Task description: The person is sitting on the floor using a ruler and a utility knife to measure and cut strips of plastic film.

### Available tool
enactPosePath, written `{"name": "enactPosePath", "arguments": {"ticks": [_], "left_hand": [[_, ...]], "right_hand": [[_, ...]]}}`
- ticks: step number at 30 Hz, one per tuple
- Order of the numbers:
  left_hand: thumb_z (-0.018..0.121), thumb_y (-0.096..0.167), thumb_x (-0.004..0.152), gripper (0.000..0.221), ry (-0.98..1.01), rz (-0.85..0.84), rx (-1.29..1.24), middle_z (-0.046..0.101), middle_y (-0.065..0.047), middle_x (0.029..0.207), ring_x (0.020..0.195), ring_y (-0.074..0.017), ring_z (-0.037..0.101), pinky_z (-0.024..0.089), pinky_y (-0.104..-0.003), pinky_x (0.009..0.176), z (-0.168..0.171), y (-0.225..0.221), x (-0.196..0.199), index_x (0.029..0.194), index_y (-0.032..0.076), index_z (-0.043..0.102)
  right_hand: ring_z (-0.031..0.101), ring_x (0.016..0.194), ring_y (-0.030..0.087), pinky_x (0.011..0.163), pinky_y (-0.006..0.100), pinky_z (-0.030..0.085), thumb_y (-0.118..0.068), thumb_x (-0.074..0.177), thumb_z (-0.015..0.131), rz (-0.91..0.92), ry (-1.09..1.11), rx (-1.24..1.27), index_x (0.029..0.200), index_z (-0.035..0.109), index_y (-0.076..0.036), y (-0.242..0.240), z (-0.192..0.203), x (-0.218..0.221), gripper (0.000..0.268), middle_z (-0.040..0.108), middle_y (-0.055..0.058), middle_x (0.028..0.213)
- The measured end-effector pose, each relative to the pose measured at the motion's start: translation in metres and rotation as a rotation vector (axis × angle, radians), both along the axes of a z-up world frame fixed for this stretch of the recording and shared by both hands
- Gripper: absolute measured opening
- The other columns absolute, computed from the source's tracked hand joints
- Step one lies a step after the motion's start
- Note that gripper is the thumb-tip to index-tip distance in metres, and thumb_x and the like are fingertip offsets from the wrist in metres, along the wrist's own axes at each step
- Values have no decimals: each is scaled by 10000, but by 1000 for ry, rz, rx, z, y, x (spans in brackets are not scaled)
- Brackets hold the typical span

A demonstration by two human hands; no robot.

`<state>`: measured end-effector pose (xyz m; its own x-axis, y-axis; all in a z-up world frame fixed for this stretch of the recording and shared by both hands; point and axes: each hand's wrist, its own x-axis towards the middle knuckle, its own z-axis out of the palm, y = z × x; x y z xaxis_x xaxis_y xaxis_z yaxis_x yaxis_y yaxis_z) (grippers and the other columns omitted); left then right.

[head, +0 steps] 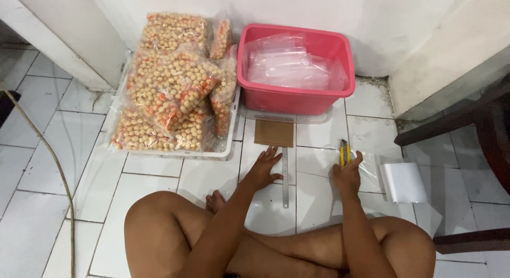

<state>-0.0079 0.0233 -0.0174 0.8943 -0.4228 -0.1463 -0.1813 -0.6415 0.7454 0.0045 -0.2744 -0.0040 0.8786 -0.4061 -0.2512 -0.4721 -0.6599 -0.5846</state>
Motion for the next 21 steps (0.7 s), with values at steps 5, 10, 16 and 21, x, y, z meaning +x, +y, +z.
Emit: {"name": "enactPosePath", "arguments": {"ticks": [5, 10, 16, 21], "left_hand": [[623, 385, 1010, 658, -51, -25, 76, 307, -131, 1663, 1569, -316, 182, 90, -443, 1316, -11, -3, 6, 1558, 91, 410], [593, 272, 1051, 368, -262, -21, 219, 526, -104, 1531, 1476, -321, 407, 288, -462, 1260, -51, -5, 14, 1396, 151, 632], [514, 353, 1092, 357, -272, 142, 124, 758, -93, 954, 974, -282, 718, 433, -464, 1132, -60, 1, 34, 1089, 120, 785], [583, 265, 1042, 249, -344, 258, 0, 690, -115, 689, 638, -296, 676, 558, -423, 696, -5, 2, 25, 977, 99, 756]], "right_hand": [[592, 1207, 439, 993, 579, 487, -171, 873, 604, 39, -97, -34, 1512, 340, -67, 11, 0, -1, 699, 525, 232, 1314], [527, 1236, 479, 982, 590, 506, -125, 868, 610, 127, -139, -70, 1482, 432, 20, 18, 4, -7, 655, 499, 286, 1307], [497, 1253, 506, 995, 602, 503, -102, 875, 620, 194, -182, -47, 1516, 412, 58, 25, 19, -17, 692, 495, 338, 1318], [513, 1268, 479, 997, 621, 493, -119, 881, 644, 221, -178, -68, 1552, 380, 15, 27, 10, -15, 733, 474, 321, 1395]]}}
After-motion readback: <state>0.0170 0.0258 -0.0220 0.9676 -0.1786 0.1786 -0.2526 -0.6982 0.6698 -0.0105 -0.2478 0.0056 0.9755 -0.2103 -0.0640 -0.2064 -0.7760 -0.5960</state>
